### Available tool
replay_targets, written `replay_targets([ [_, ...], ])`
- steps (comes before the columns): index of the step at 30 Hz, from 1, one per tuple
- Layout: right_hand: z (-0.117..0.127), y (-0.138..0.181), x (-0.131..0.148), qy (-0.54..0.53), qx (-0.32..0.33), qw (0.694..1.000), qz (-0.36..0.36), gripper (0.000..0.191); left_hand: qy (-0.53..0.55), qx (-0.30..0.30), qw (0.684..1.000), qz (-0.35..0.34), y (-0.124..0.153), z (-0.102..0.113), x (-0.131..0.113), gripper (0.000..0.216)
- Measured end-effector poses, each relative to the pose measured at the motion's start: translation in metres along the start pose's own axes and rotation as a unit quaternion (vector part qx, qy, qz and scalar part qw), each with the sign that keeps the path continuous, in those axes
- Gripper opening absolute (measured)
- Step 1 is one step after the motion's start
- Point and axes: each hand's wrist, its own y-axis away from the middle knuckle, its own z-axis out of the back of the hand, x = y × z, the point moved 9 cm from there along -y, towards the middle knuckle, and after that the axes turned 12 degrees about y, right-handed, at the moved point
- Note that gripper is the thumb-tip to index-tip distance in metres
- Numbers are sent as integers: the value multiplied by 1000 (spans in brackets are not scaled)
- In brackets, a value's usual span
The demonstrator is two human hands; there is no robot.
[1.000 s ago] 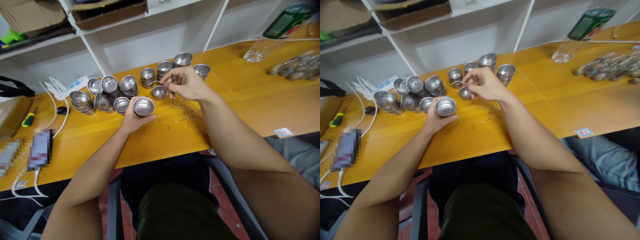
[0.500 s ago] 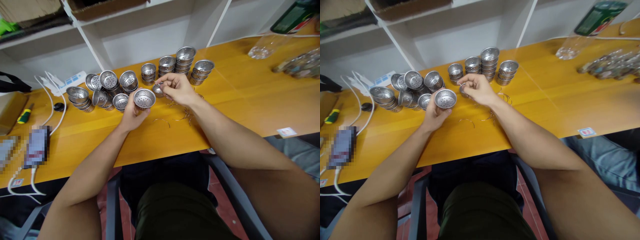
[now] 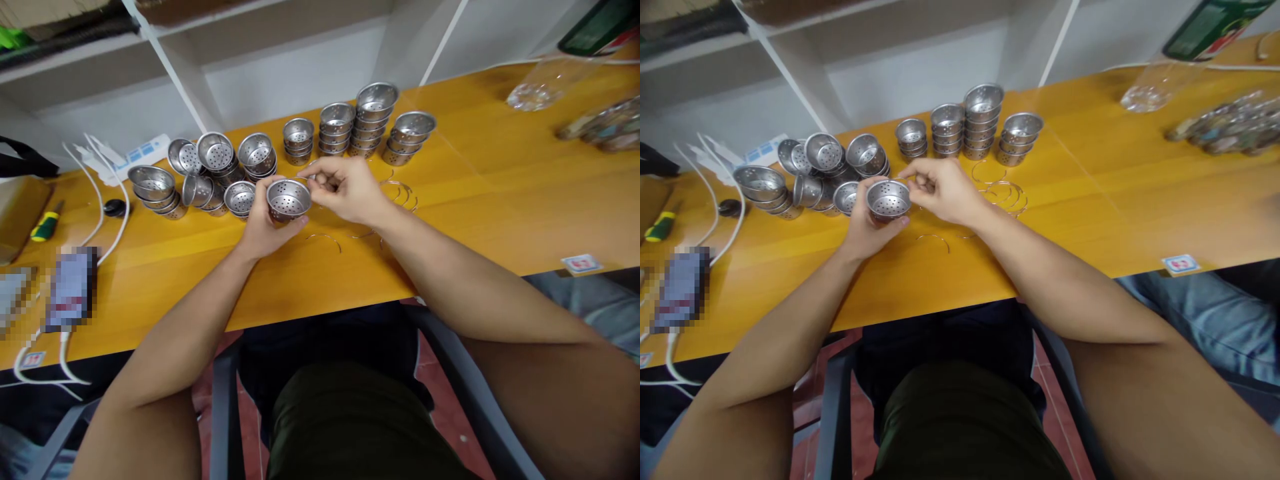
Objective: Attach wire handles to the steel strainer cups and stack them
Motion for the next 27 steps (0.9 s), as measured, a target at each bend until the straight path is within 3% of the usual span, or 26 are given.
replay_targets([
  [6, -1, 1, -1, 30, -3, 1000, 5, 12, 4, 9, 1000, -15, 0, -3, -5, 91],
  [14, -5, 3, -4, 52, -24, 998, -15, 14, -61, 9, 998, -6, -2, -5, -18, 93],
  [19, -12, 6, 3, 54, -30, 998, -22, 20, -115, -25, 993, 4, -3, -6, -27, 103],
  [23, -13, 8, 9, 50, -39, 998, -21, 31, -119, -34, 992, -6, -4, -8, -32, 94],
  [27, -15, 7, 10, 19, -39, 999, -16, 20, -101, -20, 994, -19, -5, -9, -37, 94],
])
